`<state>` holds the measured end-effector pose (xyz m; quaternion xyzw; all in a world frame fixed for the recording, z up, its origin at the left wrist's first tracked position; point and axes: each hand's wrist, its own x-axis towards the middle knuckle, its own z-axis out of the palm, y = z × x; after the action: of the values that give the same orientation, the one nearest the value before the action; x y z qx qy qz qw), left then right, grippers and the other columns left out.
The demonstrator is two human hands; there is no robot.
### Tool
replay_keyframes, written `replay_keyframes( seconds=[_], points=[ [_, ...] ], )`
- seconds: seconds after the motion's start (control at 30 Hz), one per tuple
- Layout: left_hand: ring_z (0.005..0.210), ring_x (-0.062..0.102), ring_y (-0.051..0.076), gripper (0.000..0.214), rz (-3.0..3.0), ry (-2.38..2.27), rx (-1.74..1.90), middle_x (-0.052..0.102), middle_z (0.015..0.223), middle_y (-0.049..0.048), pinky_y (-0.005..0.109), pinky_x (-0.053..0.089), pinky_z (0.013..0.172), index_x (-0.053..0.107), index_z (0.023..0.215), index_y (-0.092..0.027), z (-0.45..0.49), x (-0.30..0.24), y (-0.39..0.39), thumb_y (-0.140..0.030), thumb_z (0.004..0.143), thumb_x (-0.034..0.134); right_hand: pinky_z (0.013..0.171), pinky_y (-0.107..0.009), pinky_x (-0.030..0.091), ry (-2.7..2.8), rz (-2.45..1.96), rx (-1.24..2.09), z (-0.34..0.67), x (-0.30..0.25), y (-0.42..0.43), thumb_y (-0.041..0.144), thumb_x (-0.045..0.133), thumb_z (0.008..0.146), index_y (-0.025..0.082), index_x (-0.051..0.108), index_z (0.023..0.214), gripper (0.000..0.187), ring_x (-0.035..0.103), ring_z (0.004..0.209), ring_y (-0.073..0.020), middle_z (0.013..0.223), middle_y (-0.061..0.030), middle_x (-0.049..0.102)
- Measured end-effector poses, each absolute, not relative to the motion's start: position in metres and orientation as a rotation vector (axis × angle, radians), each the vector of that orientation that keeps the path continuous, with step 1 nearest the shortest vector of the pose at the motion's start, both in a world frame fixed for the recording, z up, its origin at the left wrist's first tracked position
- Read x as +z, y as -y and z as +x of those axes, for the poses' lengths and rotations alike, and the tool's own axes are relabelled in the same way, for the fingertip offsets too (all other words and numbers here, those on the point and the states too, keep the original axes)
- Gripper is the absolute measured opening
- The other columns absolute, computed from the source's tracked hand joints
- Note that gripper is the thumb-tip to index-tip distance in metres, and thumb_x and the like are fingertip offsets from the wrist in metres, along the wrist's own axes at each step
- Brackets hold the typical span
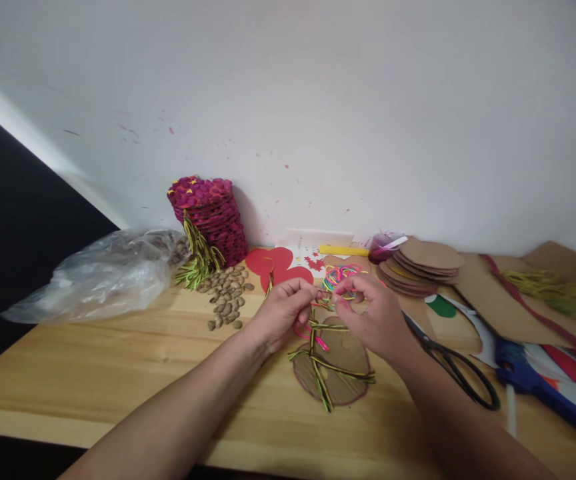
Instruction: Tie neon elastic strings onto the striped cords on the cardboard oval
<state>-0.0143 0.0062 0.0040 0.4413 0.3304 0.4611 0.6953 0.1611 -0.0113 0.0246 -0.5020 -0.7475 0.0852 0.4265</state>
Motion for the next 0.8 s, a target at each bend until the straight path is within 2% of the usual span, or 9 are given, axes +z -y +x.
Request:
replay_keyframes(
  seconds=[0.2,0.3,0.4,0.57,0.8],
  points=[
    [0.038,0.031,0.003,0.015,0.995,-0.663,0.916,0.051,0.053,-0.0047,0.020,0.016,0.042,0.059,0.073,-0.015,-0.016,0.008,-0.004,-0.027,0.079,0.065,0.073,-0.033,0.043,1.830,-1.231,0.211,0.164,0.028,0.009,0.015,0.060,0.075,0.021,0.061,0.077,0.007,0.059,0.079,-0.0207,0.078,-0.0023,0.066],
    [0.038,0.032,0.002,0.016,0.964,-0.649,0.902,0.060,0.065,-0.0010,0.020,0.015,0.041,0.060,0.073,-0.014,-0.017,0.011,-0.004,-0.028,0.077,0.067,0.066,-0.031,0.044,1.738,-1.265,0.548,0.163,0.027,0.008,0.023,0.060,0.080,0.021,0.061,0.081,0.003,0.058,0.075,-0.0186,0.081,-0.0028,0.066],
    [0.038,0.033,0.000,0.017,0.921,-0.656,0.943,0.065,0.074,0.0006,0.020,0.014,0.041,0.060,0.072,-0.013,-0.017,0.014,-0.004,-0.027,0.074,0.069,0.060,-0.028,0.043,1.566,-1.212,1.028,0.163,0.021,0.005,0.033,0.060,0.084,0.020,0.058,0.083,0.013,0.058,0.070,-0.0162,0.079,-0.0024,0.065],
    [0.037,0.030,0.002,0.017,0.941,-0.688,0.943,0.052,0.052,-0.0051,0.020,0.014,0.040,0.061,0.070,-0.014,-0.016,0.013,-0.005,-0.028,0.073,0.069,0.056,-0.025,0.039,1.346,-1.160,1.277,0.163,0.013,0.000,0.038,0.064,0.082,0.020,0.055,0.081,0.020,0.055,0.070,-0.0143,0.080,-0.0026,0.065],
    [0.037,0.027,0.002,0.021,0.925,-0.747,0.950,0.042,0.045,-0.0081,0.019,0.011,0.040,0.058,0.068,-0.015,-0.015,0.008,-0.007,-0.029,0.070,0.073,0.050,-0.024,0.037,1.026,-1.007,1.579,0.164,0.026,0.002,0.038,0.072,0.074,0.022,0.056,0.081,0.023,0.055,0.065,-0.0151,0.070,0.0005,0.057]
  ],
)
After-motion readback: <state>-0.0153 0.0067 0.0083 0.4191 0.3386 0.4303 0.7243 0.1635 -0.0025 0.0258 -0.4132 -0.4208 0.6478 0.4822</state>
